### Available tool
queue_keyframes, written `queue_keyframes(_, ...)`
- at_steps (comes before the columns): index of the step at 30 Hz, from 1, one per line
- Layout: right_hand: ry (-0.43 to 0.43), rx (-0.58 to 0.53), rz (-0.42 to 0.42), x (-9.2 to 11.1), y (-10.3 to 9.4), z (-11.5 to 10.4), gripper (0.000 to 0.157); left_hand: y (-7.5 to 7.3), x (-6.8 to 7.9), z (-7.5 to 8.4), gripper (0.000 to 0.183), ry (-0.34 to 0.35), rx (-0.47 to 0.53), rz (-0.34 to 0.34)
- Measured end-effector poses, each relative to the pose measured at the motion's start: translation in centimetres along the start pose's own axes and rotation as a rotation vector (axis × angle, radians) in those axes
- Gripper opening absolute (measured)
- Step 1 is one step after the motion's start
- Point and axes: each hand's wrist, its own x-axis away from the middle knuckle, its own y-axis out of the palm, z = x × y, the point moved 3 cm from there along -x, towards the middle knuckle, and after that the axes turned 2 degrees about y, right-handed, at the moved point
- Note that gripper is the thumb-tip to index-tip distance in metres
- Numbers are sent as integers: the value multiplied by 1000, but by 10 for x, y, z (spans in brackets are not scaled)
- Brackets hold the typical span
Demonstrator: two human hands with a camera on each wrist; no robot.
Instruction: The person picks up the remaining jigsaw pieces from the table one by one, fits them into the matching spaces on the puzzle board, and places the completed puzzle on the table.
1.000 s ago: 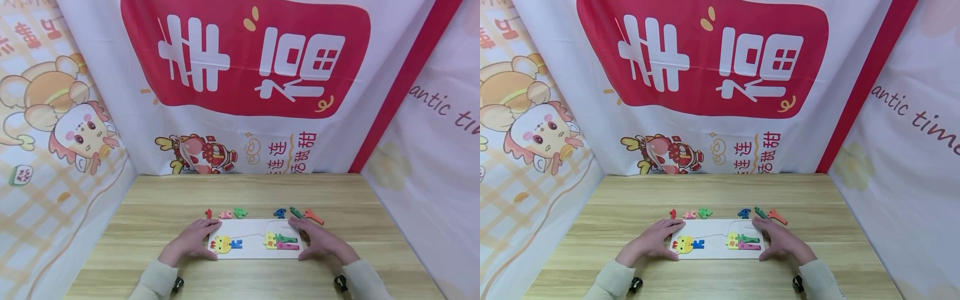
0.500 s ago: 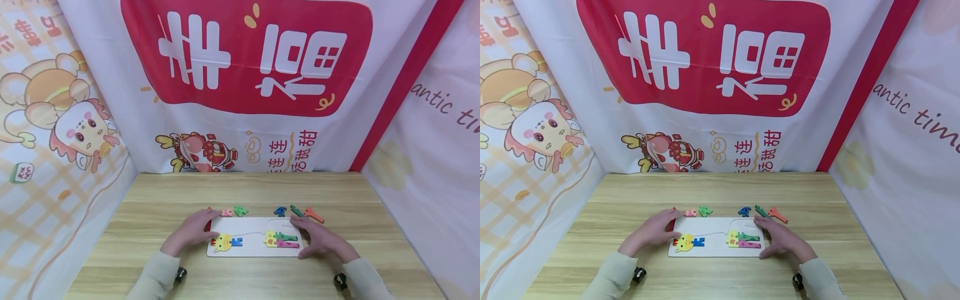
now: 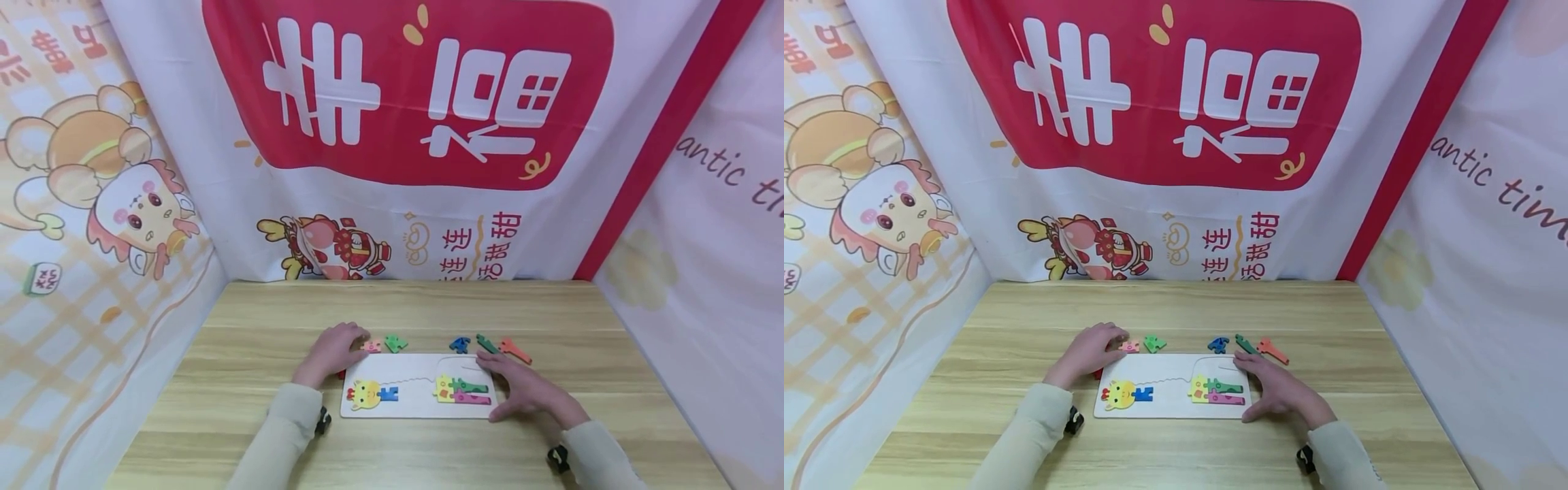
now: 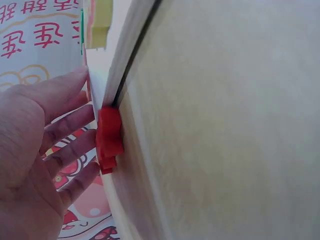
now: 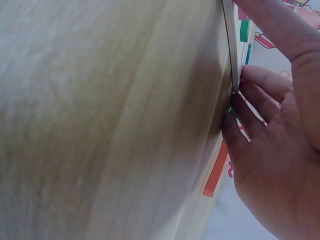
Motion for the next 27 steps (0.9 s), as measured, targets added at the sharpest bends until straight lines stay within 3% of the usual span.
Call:
queue_keyframes(6, -12, -3, -4, 0, 1, -1, 104, 4, -4, 0, 31, 16, -49, 27)
queue_keyframes(16, -1, -14, 5, 4, -1, 3, 105, 2, -11, 8, 30, 75, -151, 75)
queue_keyframes(27, -38, -8, 14, 1, 3, 7, 106, -2, -8, 15, 26, 75, -237, 108)
